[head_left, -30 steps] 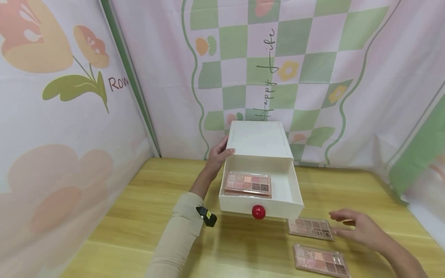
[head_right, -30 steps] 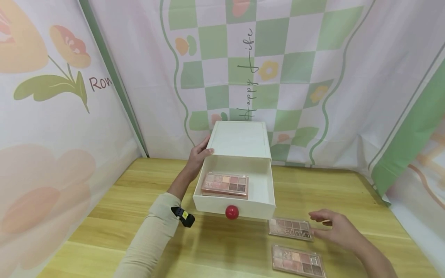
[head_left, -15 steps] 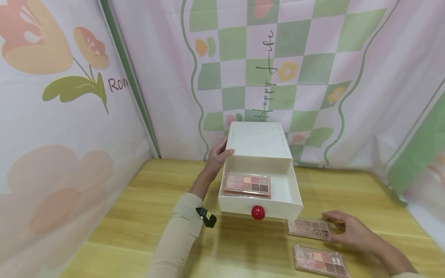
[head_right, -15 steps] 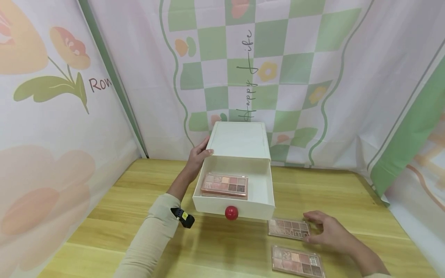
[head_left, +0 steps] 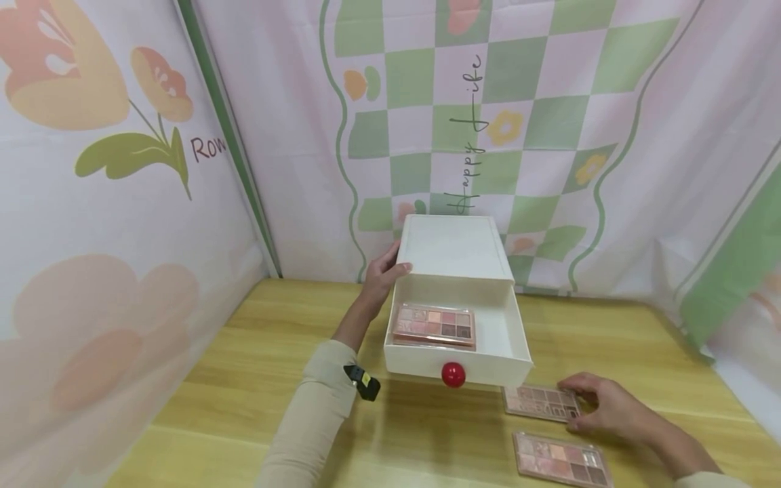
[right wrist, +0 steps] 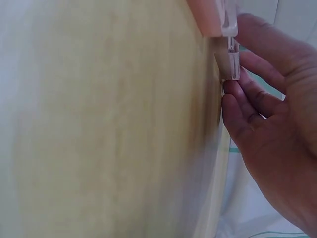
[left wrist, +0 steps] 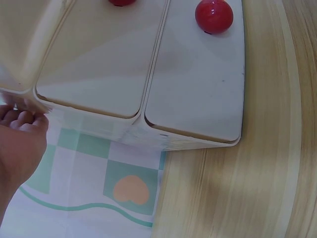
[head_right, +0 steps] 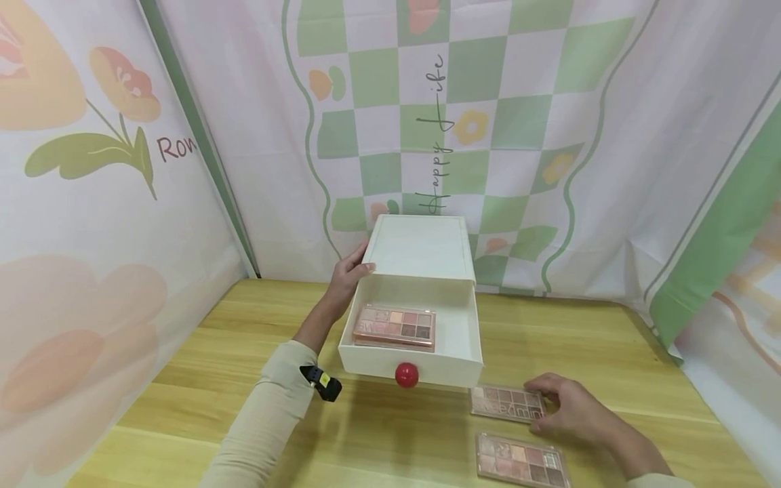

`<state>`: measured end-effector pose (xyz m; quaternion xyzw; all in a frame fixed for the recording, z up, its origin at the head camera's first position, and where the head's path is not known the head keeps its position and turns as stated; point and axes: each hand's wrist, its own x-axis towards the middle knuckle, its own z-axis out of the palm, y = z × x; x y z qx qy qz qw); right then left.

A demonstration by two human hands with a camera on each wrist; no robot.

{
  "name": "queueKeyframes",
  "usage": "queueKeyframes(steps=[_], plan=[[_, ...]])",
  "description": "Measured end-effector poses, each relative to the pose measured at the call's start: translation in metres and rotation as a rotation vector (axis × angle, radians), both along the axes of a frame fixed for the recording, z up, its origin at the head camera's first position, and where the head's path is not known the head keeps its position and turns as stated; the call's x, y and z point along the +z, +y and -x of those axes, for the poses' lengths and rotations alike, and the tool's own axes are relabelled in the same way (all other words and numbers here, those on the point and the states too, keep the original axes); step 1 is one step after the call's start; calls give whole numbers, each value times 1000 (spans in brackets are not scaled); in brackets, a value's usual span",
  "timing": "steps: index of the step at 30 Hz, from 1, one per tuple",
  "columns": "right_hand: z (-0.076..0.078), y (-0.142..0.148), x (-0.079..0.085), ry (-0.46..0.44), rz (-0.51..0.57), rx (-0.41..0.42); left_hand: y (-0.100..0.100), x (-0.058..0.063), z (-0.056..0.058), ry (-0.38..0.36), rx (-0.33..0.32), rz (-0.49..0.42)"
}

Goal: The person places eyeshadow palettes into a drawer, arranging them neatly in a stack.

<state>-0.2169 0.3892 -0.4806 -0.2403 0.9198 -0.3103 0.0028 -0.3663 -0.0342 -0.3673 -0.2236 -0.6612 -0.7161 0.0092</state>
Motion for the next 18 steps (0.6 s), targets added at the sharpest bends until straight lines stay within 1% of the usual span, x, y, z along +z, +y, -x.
queueKeyframes(steps=[4,8,12,18], plan=[[0,-2,0,4,2,7,-1,-1,0,2,10,-3],[0,-5,1,0,-30,-29,-1,-3,0,14,12,-7],[-1,-4,3,-15,-63,-61,-1,-2,0,5,18,-5],[-5,-5,10,-43,-128,-166,-1,-1,1,2,22,5]])
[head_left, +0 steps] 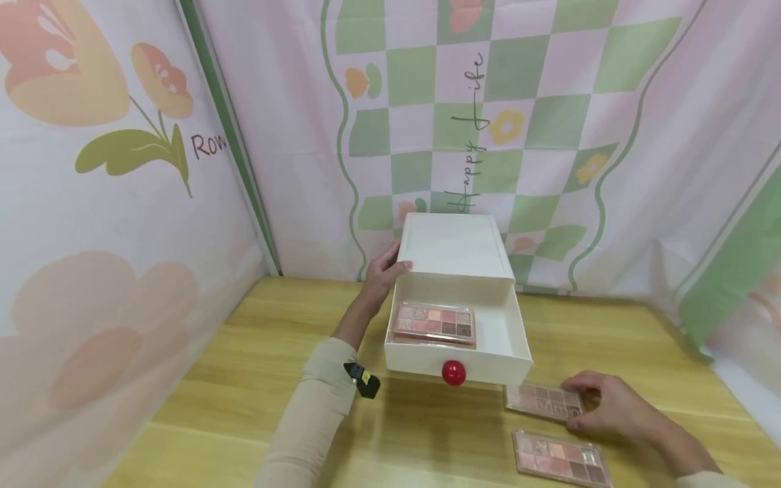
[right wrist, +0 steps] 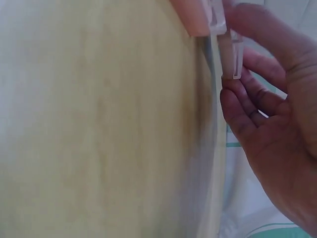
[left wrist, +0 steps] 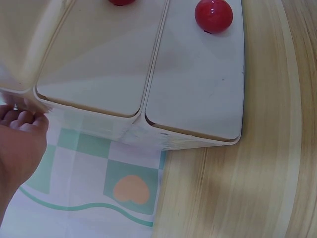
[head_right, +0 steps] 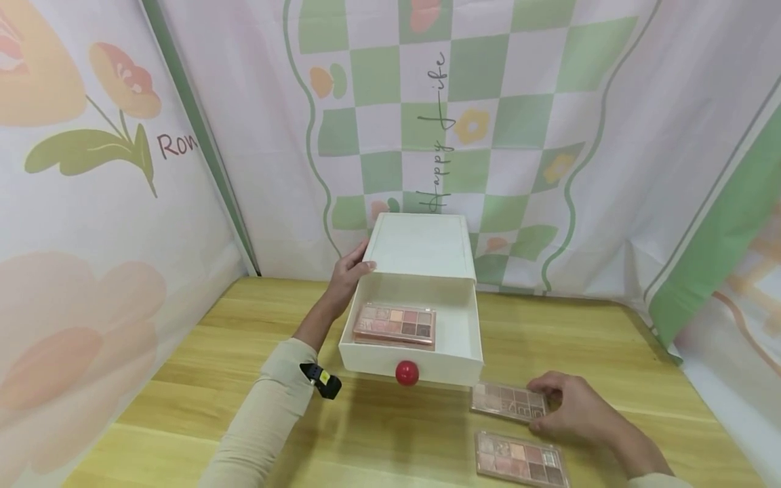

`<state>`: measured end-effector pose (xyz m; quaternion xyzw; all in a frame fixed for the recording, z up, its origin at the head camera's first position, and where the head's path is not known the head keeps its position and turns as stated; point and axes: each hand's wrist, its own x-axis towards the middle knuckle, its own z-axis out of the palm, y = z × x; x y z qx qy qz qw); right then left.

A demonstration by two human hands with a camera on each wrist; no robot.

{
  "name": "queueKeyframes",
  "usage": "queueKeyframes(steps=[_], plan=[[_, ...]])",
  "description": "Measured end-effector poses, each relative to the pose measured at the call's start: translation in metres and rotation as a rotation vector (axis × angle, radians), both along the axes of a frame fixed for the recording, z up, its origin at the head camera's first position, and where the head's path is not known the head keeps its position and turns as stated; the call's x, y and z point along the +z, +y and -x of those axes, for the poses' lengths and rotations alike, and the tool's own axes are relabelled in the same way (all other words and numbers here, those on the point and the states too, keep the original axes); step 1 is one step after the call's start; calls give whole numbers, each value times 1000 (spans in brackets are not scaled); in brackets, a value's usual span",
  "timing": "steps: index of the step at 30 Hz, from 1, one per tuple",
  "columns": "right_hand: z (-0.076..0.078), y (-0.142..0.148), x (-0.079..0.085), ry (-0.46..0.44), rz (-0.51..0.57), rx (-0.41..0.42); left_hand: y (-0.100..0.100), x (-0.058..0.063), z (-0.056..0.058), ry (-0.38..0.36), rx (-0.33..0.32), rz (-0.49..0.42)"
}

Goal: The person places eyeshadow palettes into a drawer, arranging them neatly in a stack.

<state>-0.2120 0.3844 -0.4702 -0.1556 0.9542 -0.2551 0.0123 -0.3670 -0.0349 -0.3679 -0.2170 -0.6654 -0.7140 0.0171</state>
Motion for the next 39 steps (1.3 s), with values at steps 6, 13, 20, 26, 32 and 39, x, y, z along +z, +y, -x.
queueKeyframes(steps=[6,13,20,26,32,39], plan=[[-1,1,8,38,24,2,0,3,-2,8,0,7],[0,6,21,141,75,29,0,3,-2,6,5,16],[-2,9,35,206,86,39,0,2,-1,12,-5,3],[-6,10,45,211,84,35,0,1,0,11,-8,-11],[-9,12,55,174,62,-8,0,0,0,6,-3,-4],[-10,16,68,195,90,-1,1,1,0,7,2,2]])
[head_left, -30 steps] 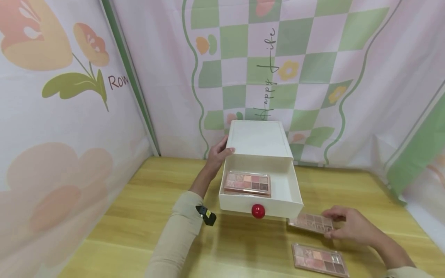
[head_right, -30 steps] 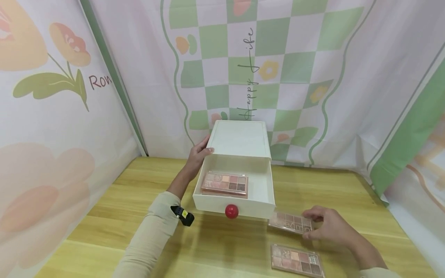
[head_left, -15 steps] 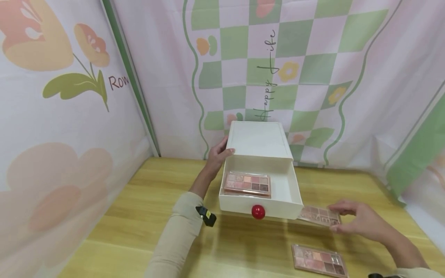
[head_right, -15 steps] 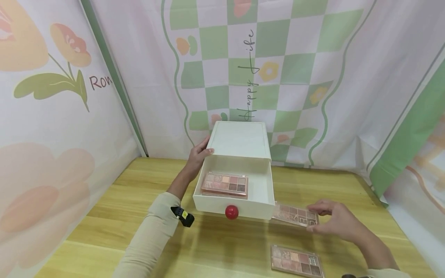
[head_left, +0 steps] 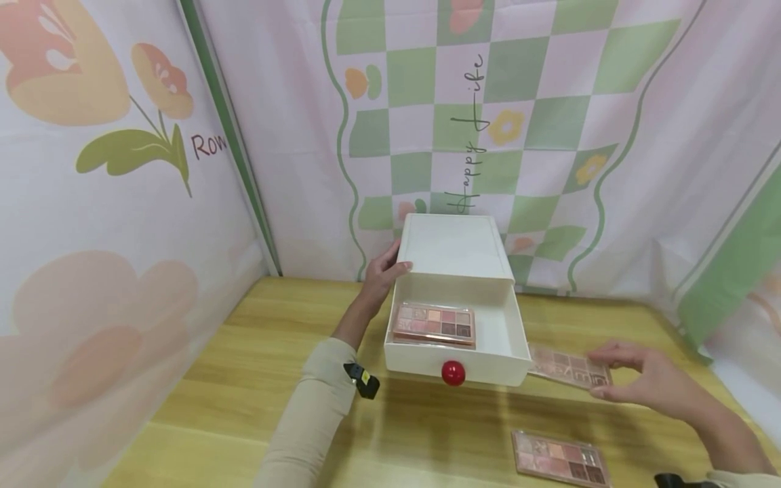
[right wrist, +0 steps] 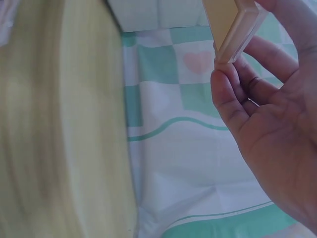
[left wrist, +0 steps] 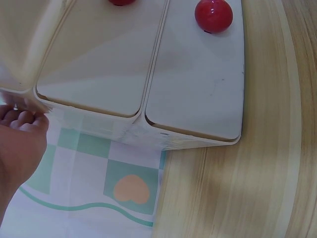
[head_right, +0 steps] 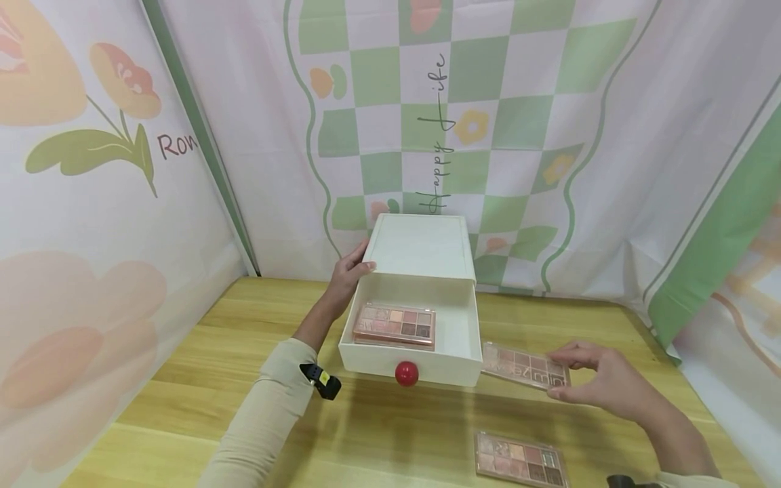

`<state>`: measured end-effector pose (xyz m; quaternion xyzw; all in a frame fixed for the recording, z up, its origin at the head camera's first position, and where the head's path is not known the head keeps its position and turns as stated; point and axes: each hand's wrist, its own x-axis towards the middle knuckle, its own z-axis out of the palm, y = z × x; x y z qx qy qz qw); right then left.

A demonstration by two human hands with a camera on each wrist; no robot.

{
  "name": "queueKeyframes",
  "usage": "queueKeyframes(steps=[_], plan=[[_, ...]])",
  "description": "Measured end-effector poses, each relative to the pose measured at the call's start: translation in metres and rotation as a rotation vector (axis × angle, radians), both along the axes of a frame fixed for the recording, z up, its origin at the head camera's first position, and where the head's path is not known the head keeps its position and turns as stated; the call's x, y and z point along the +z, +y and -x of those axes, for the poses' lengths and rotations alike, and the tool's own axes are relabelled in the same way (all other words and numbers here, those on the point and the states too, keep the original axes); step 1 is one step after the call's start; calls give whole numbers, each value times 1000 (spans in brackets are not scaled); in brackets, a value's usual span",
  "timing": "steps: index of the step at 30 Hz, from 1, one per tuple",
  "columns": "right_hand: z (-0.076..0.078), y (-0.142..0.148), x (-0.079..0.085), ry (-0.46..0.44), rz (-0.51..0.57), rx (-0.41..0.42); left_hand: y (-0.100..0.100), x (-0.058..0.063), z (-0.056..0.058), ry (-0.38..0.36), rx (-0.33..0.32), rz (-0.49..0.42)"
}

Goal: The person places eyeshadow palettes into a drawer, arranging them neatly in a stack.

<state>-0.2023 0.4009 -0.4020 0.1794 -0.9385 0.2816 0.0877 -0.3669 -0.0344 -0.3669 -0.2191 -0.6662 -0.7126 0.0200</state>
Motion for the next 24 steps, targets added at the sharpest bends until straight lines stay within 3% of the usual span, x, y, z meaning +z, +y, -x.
queueKeyframes(steps=[18,24], plan=[[0,0,37,75,46,40,-1,-2,0,13,-11,-11],[2,1,47,139,82,124,0,-1,-1,10,-5,-6]])
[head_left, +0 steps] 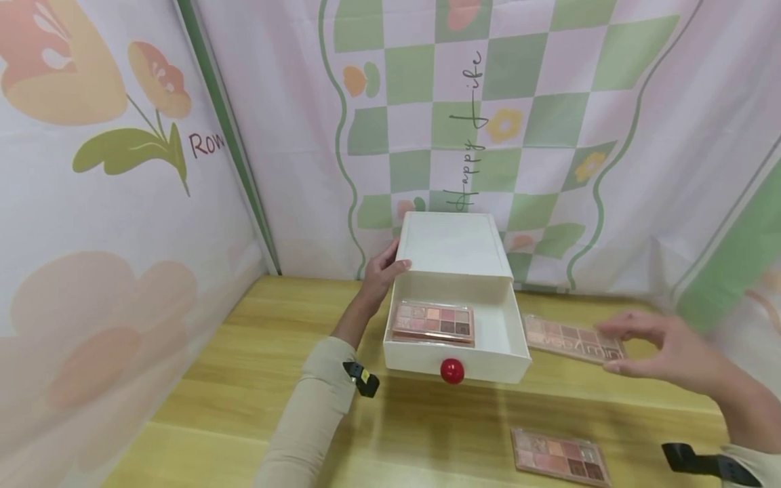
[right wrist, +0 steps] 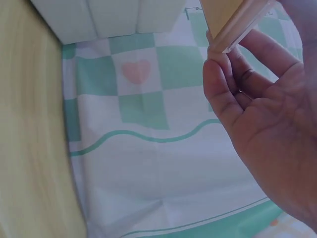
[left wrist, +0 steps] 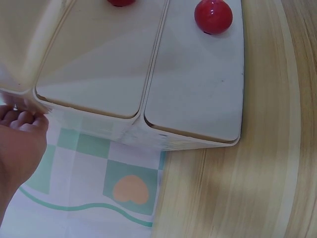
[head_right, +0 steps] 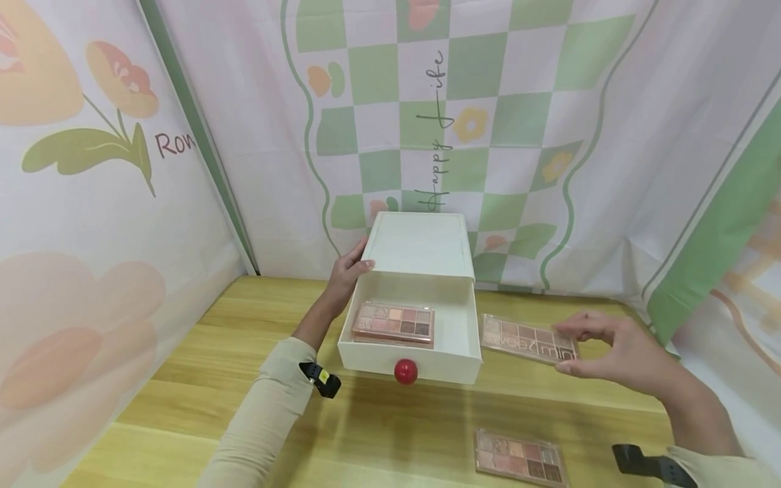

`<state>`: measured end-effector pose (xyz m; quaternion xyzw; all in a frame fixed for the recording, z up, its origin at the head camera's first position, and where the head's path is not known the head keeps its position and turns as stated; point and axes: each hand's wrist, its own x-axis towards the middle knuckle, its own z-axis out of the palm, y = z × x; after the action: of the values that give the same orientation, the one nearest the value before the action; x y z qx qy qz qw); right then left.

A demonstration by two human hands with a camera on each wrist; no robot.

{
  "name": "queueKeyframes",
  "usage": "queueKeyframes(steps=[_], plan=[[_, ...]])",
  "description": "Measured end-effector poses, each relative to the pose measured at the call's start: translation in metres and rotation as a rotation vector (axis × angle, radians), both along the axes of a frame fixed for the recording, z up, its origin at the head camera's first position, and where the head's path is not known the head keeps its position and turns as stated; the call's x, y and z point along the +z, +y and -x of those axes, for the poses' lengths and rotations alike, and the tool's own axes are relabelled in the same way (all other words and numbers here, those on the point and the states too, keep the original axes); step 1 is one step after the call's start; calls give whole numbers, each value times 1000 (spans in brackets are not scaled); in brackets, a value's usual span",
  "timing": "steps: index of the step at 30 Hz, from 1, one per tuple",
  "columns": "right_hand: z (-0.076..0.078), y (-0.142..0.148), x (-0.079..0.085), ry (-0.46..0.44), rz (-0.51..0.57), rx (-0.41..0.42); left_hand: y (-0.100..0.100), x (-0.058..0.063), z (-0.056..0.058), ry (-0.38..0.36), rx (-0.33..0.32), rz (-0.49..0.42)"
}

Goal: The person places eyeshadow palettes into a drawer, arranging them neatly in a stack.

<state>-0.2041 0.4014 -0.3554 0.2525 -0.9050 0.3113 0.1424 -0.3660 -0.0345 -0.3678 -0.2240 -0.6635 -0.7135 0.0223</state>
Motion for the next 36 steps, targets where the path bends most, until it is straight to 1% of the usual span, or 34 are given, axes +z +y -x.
queueKeyframes(steps=[7,12,18,21,24,30,35,36], plan=[[-1,-4,15,28,-21,43,1,1,0,-14,-1,-2],[-1,-4,23,50,-38,37,0,1,-1,-19,0,-4],[-3,-8,32,32,0,45,1,2,-2,-18,4,3],[-4,-16,38,44,4,58,1,2,-1,-18,3,2],[-4,-26,43,66,1,50,1,2,-1,-15,5,-2],[3,-47,44,98,-11,7,1,1,0,-13,0,-1],[7,-67,48,92,-36,-17,2,1,0,-14,-2,-5],[7,-72,49,92,-44,-9,2,1,0,-15,-3,-7]])
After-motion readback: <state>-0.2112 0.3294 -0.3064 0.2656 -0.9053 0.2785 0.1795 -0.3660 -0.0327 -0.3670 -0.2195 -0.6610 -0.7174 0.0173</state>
